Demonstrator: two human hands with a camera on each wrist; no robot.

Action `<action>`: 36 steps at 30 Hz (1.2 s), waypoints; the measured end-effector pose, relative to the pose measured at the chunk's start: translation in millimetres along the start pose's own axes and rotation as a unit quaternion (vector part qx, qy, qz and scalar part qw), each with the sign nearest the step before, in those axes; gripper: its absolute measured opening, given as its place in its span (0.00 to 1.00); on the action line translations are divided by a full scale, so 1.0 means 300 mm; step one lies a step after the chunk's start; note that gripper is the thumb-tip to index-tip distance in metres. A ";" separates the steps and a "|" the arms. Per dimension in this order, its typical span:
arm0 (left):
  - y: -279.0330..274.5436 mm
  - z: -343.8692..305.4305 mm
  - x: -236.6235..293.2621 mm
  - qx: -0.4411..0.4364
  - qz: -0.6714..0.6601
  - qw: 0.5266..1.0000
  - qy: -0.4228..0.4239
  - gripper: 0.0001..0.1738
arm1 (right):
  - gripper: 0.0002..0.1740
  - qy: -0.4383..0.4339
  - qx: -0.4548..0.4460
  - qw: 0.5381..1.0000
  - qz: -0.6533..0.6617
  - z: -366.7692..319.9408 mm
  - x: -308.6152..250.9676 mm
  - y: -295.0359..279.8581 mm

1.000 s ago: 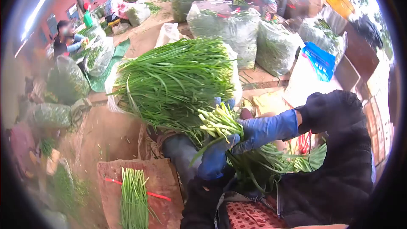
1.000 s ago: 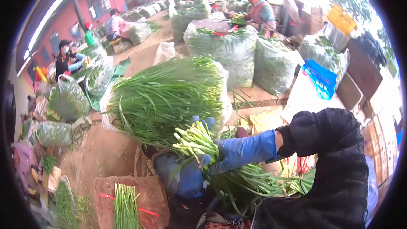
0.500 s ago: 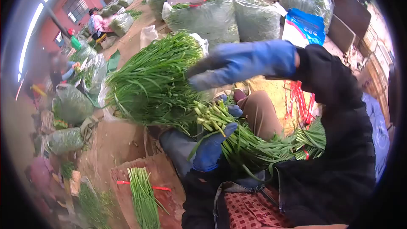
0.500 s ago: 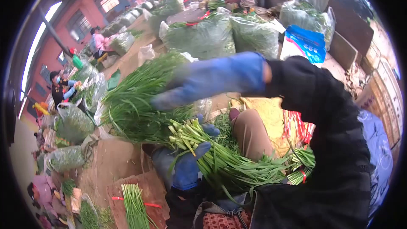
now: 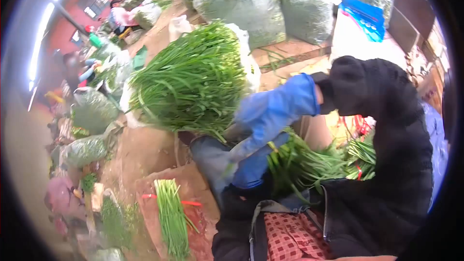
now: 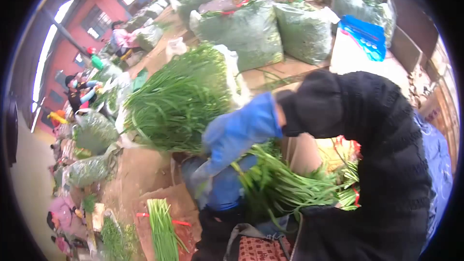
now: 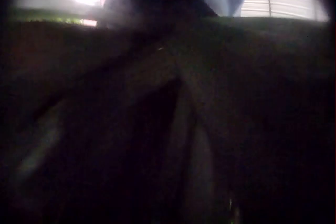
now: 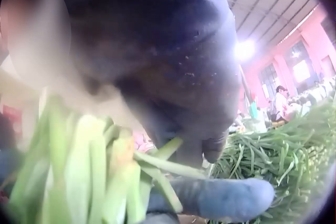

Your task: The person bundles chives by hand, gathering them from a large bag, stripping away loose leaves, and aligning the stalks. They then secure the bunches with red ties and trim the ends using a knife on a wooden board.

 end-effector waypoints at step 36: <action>-0.055 0.036 0.066 -0.039 -0.341 0.939 0.006 0.21 | 0.34 -0.046 0.235 0.957 0.164 -0.086 0.082 0.027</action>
Point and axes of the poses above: each hand's wrist, its own z-axis towards the middle knuckle, its own y-axis out of the palm, x = y × z, the point moved 1 cm from there along z, towards the middle knuckle, and after that the axes turned 15 degrees about -y, right-handed, at the moved point
